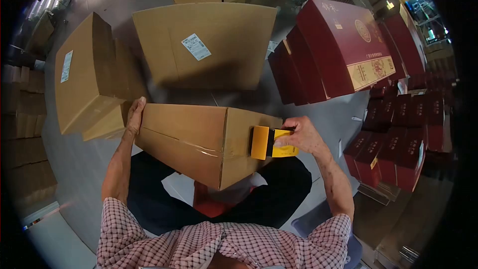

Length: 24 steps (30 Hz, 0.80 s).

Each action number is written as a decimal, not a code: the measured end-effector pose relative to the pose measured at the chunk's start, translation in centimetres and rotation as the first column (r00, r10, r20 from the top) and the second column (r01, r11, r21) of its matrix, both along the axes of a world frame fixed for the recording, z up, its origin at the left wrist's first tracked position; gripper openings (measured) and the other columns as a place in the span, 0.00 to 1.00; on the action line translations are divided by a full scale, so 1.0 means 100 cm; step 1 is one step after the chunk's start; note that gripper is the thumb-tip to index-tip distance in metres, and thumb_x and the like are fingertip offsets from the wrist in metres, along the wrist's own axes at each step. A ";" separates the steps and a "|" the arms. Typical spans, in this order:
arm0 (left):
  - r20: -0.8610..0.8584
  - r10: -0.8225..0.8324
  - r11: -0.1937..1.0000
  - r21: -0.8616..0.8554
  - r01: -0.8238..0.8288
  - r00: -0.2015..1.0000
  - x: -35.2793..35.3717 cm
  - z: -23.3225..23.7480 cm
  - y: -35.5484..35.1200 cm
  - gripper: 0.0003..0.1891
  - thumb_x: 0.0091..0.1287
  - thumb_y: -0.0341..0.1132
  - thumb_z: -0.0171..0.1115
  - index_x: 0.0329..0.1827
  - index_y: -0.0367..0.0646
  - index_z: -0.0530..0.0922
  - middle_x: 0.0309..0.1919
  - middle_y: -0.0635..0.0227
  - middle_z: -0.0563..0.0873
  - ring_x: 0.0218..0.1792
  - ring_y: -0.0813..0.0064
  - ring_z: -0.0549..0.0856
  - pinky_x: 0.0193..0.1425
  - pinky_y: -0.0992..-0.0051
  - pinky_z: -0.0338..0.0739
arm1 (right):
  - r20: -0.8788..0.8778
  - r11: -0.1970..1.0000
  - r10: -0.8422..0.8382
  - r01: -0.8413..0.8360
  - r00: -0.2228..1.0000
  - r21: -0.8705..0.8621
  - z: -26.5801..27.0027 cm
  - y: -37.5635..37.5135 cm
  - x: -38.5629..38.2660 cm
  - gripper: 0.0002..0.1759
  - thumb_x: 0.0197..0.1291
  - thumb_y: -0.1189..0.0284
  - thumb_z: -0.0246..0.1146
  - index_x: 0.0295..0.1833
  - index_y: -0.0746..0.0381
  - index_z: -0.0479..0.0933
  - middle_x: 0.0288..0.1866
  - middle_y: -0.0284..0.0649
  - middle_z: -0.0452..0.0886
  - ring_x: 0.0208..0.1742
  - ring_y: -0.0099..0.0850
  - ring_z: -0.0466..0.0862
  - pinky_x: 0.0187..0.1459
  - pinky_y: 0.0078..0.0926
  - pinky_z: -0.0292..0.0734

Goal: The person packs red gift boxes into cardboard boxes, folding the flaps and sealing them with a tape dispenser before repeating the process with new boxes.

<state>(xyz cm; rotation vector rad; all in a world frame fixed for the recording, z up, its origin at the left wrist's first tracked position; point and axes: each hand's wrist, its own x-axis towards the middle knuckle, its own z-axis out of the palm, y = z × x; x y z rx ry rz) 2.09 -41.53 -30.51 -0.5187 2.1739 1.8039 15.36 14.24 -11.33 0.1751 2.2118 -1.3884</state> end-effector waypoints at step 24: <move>-0.498 -0.498 0.845 -0.462 0.269 0.710 0.102 0.137 0.110 0.52 0.66 0.58 0.74 0.84 0.36 0.59 0.83 0.42 0.61 0.82 0.41 0.63 0.86 0.53 0.56 | -0.345 0.741 0.507 -0.195 0.790 0.642 0.046 -0.254 -0.099 0.33 0.58 0.45 0.71 0.49 0.66 0.88 0.39 0.51 0.91 0.44 0.50 0.91 0.49 0.46 0.85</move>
